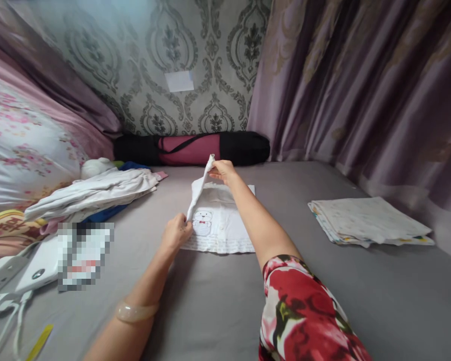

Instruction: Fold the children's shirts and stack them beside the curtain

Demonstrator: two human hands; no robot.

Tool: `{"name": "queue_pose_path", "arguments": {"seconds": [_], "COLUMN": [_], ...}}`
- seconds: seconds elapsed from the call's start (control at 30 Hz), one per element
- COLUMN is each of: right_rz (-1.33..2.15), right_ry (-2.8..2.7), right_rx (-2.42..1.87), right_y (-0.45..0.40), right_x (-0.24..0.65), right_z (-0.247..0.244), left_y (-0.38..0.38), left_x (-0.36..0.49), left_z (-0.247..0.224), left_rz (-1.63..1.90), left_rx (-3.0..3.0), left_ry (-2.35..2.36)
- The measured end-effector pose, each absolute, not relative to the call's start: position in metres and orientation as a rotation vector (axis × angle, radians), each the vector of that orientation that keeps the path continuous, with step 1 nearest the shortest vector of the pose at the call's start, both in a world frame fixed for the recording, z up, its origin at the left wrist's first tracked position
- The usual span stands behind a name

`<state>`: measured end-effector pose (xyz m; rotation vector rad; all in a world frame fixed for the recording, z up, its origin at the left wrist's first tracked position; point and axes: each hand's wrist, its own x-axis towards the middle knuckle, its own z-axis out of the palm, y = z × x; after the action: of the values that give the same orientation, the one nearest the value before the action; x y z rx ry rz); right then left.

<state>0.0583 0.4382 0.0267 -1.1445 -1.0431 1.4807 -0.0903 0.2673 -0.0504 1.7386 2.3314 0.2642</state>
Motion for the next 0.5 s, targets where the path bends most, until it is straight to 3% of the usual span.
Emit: {"name": "queue_pose_path", "arguments": {"seconds": [0.3, 0.5], "right_rz": [1.428, 1.313], "right_ry": [-0.829, -0.749], "right_rx": [-1.119, -1.324], "right_y": [0.429, 0.408], "right_x": [0.087, 0.119], "right_z": [-0.001, -0.042], "left_y": [0.269, 0.270], "left_x": [-0.092, -0.093], "left_z": [-0.056, -0.063], "left_rz": [0.255, 0.326], "left_rx": [1.754, 1.877], "left_ry": [2.342, 2.250]}}
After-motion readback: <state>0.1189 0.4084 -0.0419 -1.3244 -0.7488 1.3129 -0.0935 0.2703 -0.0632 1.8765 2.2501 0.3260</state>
